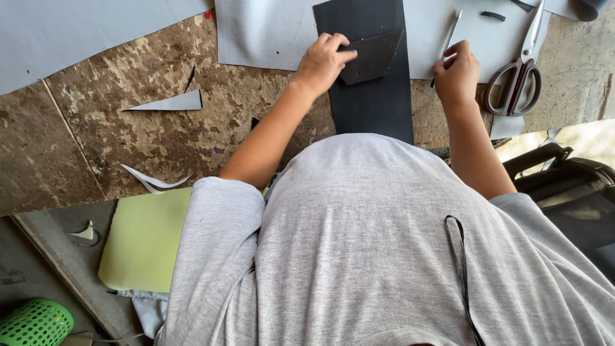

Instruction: Measuring and cutting strips of black fabric using a ruler and scissors on a workbench.

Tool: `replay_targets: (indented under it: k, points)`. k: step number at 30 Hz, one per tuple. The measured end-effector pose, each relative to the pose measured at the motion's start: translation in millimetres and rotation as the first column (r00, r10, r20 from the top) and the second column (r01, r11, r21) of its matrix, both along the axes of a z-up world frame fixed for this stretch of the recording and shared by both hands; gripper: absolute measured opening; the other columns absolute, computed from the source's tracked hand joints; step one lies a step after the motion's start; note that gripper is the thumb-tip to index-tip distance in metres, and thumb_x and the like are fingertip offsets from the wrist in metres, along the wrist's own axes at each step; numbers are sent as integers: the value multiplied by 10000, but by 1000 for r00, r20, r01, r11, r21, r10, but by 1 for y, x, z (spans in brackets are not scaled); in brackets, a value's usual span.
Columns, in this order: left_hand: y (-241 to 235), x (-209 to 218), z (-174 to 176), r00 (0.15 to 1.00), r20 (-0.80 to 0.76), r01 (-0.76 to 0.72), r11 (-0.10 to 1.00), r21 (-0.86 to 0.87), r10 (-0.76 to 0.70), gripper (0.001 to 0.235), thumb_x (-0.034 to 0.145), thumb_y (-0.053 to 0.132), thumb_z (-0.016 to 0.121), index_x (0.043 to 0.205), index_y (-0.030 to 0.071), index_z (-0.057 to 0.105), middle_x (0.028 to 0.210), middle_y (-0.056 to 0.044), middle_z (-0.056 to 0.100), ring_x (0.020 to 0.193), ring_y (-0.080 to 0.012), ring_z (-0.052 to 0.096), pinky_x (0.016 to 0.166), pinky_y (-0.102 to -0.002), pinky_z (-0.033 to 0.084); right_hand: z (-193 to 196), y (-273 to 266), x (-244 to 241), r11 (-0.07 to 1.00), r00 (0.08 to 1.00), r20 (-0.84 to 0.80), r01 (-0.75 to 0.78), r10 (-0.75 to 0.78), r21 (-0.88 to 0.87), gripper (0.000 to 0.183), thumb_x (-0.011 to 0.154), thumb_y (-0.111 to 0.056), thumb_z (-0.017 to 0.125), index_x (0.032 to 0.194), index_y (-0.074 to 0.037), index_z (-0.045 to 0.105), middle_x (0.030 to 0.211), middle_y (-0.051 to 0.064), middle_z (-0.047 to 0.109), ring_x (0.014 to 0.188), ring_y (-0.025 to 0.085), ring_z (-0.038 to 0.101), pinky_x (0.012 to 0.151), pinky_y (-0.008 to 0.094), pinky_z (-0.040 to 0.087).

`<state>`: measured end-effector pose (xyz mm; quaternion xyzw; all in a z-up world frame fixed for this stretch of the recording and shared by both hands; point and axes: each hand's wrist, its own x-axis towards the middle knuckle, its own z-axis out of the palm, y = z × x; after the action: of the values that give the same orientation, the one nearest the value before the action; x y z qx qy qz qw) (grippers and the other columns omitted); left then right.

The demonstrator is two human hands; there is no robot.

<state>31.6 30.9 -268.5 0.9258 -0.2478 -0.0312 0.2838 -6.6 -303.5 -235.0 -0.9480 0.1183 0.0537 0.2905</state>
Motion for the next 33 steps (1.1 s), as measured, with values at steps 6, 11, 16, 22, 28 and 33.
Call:
replay_targets:
  k: [6,11,16,22,28,33]
  points:
    - [31,2,-22,950,83,-267,922,-280,301,450,931,125,776,1354,146,622,1286,-89,626,1143,-276,637,971,-355,636,29,27,14,948,963,268,-89,4,307,315,949,48,451,1064,-32,733,1039,115,556,641,177,568,540,279,506]
    - [51,1,-18,884,72,-414,845,-339,463,284,962,64,672,1233,143,709,1151,-50,697,1055,-258,672,882,-371,628,42,46,20,888,936,349,-196,43,416,388,824,80,504,1089,-25,767,1004,74,621,846,166,658,712,276,583]
    - [42,1,-24,957,89,-248,939,-240,276,251,888,118,787,1136,110,751,1096,-83,738,1033,-290,674,907,-380,636,56,58,20,753,884,440,-397,159,526,434,957,27,919,1126,-1,520,1104,227,721,1070,276,709,937,334,583]
    - [34,-4,-23,961,17,-262,926,-272,276,249,831,59,840,1074,74,785,1075,-79,769,997,-280,692,876,-402,615,16,61,23,839,788,407,-537,462,87,564,808,-21,982,1156,-43,539,1284,181,722,1152,350,641,903,469,531]
    - [31,-7,-23,957,-11,-279,915,-292,288,174,825,59,833,993,95,807,991,-56,800,939,-243,725,824,-365,633,7,62,21,864,856,250,-490,451,119,584,756,-34,954,1164,-85,538,1320,162,703,1176,345,622,933,481,497]
    - [28,-6,-25,956,-2,-279,913,-297,292,162,819,61,839,974,98,810,972,-52,805,915,-237,733,813,-363,630,5,59,21,857,856,255,-494,451,145,573,770,-35,959,1170,-78,550,1314,180,696,1186,358,633,955,480,500]
